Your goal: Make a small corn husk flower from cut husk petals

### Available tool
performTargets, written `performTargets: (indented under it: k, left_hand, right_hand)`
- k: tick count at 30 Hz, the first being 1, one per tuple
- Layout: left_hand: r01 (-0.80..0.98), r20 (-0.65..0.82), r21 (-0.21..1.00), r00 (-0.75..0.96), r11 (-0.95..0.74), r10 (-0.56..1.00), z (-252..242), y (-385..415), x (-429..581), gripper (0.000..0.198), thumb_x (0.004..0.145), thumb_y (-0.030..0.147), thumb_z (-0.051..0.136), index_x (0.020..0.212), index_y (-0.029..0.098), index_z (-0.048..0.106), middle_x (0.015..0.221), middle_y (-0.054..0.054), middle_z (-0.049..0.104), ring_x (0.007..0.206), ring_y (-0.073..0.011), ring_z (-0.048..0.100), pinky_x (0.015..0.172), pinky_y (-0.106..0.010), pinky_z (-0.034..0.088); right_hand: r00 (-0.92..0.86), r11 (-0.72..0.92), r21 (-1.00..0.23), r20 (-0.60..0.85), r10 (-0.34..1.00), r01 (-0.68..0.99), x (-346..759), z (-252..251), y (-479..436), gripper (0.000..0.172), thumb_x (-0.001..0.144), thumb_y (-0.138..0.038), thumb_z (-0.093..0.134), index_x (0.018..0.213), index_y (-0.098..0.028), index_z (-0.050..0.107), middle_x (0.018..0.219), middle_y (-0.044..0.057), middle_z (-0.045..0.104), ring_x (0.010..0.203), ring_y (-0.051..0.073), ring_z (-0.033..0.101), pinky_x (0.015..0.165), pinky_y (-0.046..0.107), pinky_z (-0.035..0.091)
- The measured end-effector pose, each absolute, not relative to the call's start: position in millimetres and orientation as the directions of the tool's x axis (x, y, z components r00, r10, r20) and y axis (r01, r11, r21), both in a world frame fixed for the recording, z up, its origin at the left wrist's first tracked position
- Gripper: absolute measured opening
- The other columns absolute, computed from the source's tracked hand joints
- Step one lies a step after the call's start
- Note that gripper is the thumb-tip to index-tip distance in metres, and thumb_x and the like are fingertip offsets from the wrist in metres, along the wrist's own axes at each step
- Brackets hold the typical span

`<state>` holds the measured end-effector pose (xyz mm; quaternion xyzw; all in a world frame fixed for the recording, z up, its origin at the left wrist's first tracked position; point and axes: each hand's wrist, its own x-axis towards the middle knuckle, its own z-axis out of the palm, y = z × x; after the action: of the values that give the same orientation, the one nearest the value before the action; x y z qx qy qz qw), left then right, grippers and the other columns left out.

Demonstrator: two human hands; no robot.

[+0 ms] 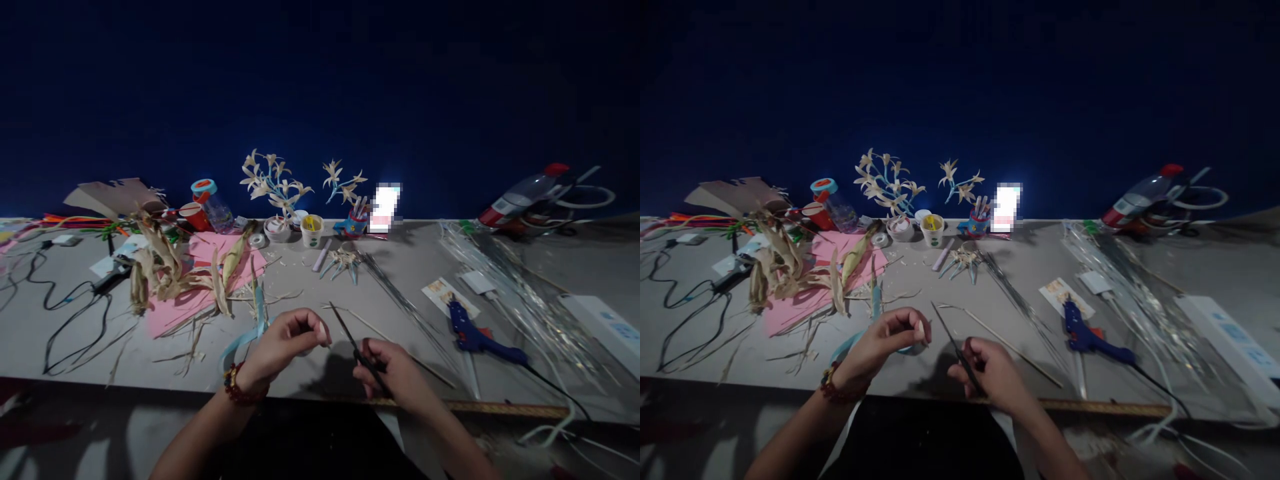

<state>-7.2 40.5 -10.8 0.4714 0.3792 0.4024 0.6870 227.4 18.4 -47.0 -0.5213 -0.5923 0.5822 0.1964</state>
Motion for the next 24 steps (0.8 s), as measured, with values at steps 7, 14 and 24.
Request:
performTargets:
  k: [7, 14, 24]
  left_hand:
    - [-0.278, -0.187, 0.914, 0.356, 0.295, 0.916, -20.5, 37.8, -5.4, 0.015, 0.082, 0.026, 0.076, 0.077, 0.016, 0.066, 0.077, -0.003, 0.066, 0.073, -0.0138, 0.058, 0.073, -0.026, 0.042]
    - [-0.327, -0.214, 0.893, 0.295, 0.309, 0.931, -22.5, 30.7, 2.9, 0.016, 0.080, 0.028, 0.076, 0.074, 0.015, 0.068, 0.074, -0.002, 0.064, 0.068, -0.0130, 0.057, 0.069, -0.025, 0.042]
    - [-0.471, -0.251, 0.831, 0.156, 0.296, 0.955, -38.4, 19.2, 6.3, 0.018, 0.075, 0.028, 0.080, 0.075, 0.016, 0.067, 0.070, 0.001, 0.061, 0.066, -0.0121, 0.055, 0.066, -0.024, 0.042]
  right_hand:
    - [-0.245, 0.184, -0.272, -0.211, 0.946, 0.945, 252.4, -62.5, 17.3, 0.022, 0.076, -0.013, 0.065, 0.095, -0.021, 0.059, 0.095, 0.006, 0.072, 0.082, 0.026, 0.070, 0.065, 0.030, 0.041]
    - [-0.238, 0.238, -0.029, -0.247, 0.939, 0.971, 239.4, -45.2, 25.8, 0.036, 0.072, -0.012, 0.067, 0.106, -0.022, 0.061, 0.115, 0.008, 0.068, 0.088, 0.028, 0.072, 0.063, 0.031, 0.045]
    - [-0.256, 0.241, -0.090, -0.249, 0.934, 0.966, 225.3, -35.9, 29.1, 0.044, 0.070, -0.018, 0.072, 0.112, -0.019, 0.058, 0.114, 0.011, 0.068, 0.089, 0.030, 0.072, 0.065, 0.030, 0.046]
